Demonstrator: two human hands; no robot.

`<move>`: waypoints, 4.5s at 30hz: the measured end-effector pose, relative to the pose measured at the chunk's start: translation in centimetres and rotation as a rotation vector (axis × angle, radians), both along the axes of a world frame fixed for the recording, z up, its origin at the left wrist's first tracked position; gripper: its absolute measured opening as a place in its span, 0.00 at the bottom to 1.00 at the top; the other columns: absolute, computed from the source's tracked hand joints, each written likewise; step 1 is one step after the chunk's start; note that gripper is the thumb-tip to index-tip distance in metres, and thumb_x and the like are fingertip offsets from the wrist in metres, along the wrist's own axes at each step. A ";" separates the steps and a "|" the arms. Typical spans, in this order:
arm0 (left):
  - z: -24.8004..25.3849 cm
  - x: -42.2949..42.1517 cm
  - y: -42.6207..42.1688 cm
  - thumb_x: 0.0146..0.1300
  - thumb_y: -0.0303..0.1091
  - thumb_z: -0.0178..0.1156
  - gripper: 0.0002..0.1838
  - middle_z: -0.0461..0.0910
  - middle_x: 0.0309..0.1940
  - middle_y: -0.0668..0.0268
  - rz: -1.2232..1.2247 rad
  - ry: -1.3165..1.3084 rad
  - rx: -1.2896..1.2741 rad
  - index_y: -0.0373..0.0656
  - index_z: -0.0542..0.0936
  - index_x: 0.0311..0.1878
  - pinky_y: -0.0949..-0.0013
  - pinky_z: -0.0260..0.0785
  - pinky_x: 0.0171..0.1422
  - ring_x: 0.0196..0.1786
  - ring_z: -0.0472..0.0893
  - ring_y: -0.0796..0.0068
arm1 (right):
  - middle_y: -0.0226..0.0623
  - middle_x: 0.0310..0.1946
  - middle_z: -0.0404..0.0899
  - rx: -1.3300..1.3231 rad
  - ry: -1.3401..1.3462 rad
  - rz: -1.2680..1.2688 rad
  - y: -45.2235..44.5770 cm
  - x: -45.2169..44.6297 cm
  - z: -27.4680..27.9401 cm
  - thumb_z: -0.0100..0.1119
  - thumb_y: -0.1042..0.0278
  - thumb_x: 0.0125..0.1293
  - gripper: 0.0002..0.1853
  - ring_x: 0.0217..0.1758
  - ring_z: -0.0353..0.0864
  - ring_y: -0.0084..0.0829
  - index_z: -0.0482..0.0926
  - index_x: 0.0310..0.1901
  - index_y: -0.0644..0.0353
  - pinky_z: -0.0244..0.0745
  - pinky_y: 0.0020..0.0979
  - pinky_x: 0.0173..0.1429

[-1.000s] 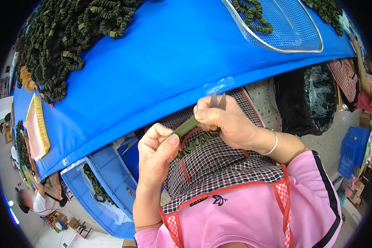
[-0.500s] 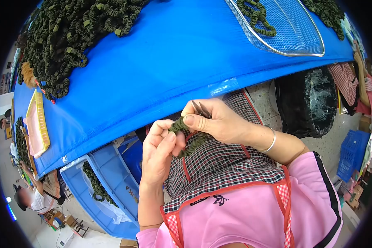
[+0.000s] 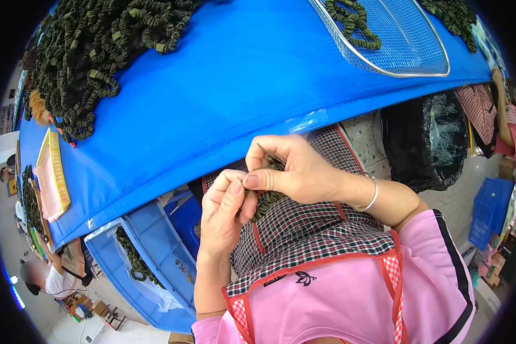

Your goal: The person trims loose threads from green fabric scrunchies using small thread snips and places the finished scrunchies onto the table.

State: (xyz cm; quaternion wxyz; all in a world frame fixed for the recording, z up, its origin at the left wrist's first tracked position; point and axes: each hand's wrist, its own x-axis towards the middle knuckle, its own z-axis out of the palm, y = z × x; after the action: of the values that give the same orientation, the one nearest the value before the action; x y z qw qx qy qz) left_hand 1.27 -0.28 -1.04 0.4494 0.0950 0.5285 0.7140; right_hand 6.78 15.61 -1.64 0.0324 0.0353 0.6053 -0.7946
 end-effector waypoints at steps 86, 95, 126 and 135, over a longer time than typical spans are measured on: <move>0.3 -1.9 0.5 0.68 0.36 0.40 0.12 0.63 0.16 0.73 0.190 -0.256 0.364 0.40 0.68 0.47 0.68 0.60 0.54 0.17 0.62 0.82 | 0.23 0.22 0.69 -0.215 -0.105 -0.240 2.6 -0.8 0.1 0.56 0.69 0.59 0.05 0.25 0.65 0.14 0.74 0.33 0.61 0.63 0.18 0.31; 0.8 -2.1 0.4 0.65 0.40 0.48 0.13 0.76 0.26 0.63 -0.011 -0.118 0.014 0.39 0.69 0.44 0.78 0.64 0.33 0.24 0.71 0.80 | 0.25 0.24 0.70 -0.455 -0.230 -0.049 1.7 -0.6 -0.4 0.57 0.63 0.60 0.09 0.25 0.64 0.13 0.73 0.34 0.59 0.58 0.16 0.25; 0.7 -0.3 1.1 0.56 0.24 0.58 0.08 0.74 0.33 0.64 0.235 0.137 -0.007 0.38 0.70 0.37 0.76 0.67 0.43 0.38 0.73 0.80 | 0.28 0.24 0.74 -0.228 -0.079 -0.077 0.8 -0.7 1.3 0.56 0.65 0.61 0.10 0.29 0.71 0.17 0.73 0.32 0.64 0.67 0.20 0.34; 1.4 0.3 2.0 0.51 0.17 0.59 0.12 0.72 0.36 0.63 0.320 0.440 -0.024 0.37 0.69 0.37 0.78 0.65 0.43 0.39 0.72 0.79 | 0.25 0.25 0.71 -0.092 0.025 -0.171 0.7 -0.7 0.2 0.56 0.70 0.59 0.06 0.29 0.66 0.15 0.73 0.32 0.64 0.64 0.19 0.34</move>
State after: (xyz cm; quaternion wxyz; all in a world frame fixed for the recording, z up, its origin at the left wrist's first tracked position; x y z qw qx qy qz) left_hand 1.61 1.74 0.37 0.2064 0.1579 0.6302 0.7316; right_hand 6.07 16.28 -1.47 -0.0414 0.0751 0.5632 -0.8219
